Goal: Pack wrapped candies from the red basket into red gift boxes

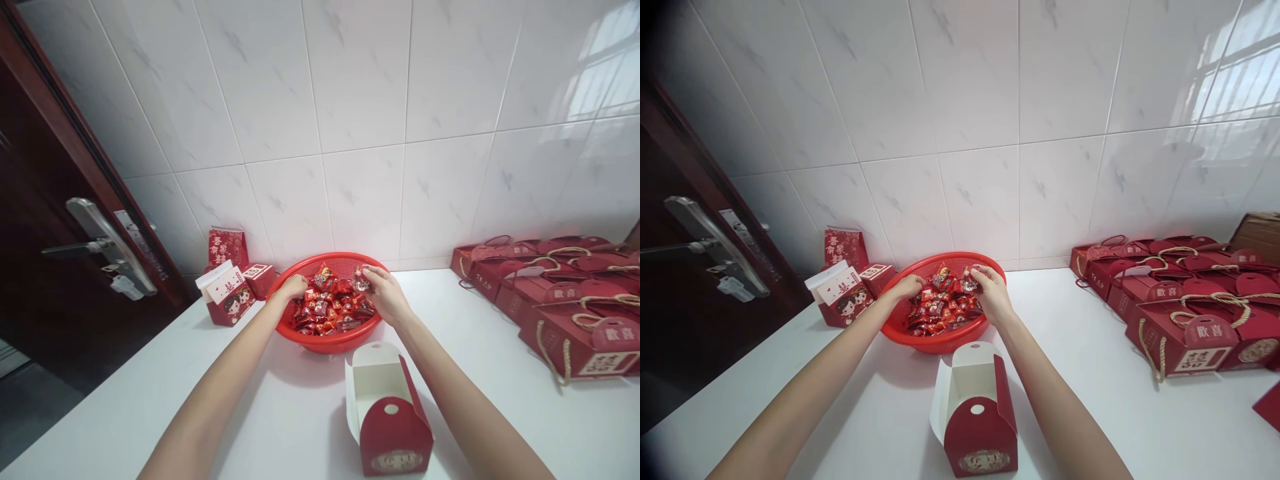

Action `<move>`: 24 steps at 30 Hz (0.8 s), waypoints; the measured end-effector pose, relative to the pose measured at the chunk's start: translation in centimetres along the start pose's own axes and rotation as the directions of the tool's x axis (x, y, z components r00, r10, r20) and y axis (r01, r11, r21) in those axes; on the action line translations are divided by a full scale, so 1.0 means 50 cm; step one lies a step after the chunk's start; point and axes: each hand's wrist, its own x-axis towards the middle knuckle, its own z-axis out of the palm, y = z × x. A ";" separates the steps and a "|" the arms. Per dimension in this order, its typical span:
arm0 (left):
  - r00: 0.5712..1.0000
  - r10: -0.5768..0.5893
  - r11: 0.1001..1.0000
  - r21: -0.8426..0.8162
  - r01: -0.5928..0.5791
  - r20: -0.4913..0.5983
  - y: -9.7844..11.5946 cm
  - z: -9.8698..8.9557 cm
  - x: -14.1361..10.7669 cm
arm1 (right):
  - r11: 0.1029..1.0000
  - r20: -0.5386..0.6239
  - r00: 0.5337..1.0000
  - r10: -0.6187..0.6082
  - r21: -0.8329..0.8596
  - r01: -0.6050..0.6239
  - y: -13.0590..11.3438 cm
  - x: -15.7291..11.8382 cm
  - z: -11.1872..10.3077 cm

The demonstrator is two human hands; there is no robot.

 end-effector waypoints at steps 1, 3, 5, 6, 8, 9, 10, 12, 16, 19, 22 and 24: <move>1.000 -0.009 1.000 0.021 0.009 0.010 0.001 0.001 -0.002 | 1.000 -0.003 1.000 0.000 0.017 0.000 0.001 0.002 -0.001; 0.999 -0.024 0.996 0.085 0.021 0.025 0.005 0.000 -0.010 | 0.997 -0.017 1.000 -0.005 0.076 0.006 0.003 0.008 -0.004; 1.000 0.002 0.992 0.128 -0.004 0.023 0.016 -0.006 -0.021 | 0.990 -0.044 0.999 -0.017 0.142 0.023 0.005 0.014 -0.006; 1.000 0.027 0.989 0.145 -0.028 0.014 0.025 -0.009 -0.027 | 0.985 -0.060 0.998 -0.023 0.167 0.033 0.006 0.016 -0.006; 0.994 0.106 0.981 0.164 -0.102 -0.011 0.050 -0.013 -0.035 | 0.980 -0.089 0.996 -0.033 0.193 0.050 0.009 0.020 -0.006; 0.984 0.179 0.970 0.170 -0.175 -0.010 0.066 -0.012 -0.038 | 0.978 -0.097 0.995 -0.036 0.199 0.055 0.010 0.020 -0.005; 0.964 0.267 0.948 0.175 -0.265 0.009 0.082 -0.007 -0.039 | 0.977 -0.101 0.994 -0.038 0.204 0.058 0.011 0.021 -0.004; 0.897 0.430 0.879 0.180 -0.441 0.097 0.115 0.010 -0.035 | 0.975 -0.101 0.994 -0.045 0.214 0.065 0.013 0.021 -0.003; 0.870 0.474 0.871 0.074 -0.486 0.137 0.149 0.044 -0.011 | 0.971 -0.103 0.994 -0.041 0.231 0.064 0.015 0.023 -0.007; 0.911 0.413 0.910 -0.044 -0.412 0.011 0.137 0.041 0.010 | 0.961 -0.126 0.992 -0.022 0.270 0.056 0.014 0.028 -0.011; 0.926 0.373 0.922 -0.091 -0.377 -0.053 0.114 0.024 0.020 | 0.949 -0.152 0.988 0.002 0.311 0.046 0.013 0.034 -0.013; 0.935 0.346 0.926 -0.133 -0.355 -0.081 0.103 0.018 0.021 | 0.937 -0.158 0.987 0.007 0.345 0.049 0.013 0.036 -0.013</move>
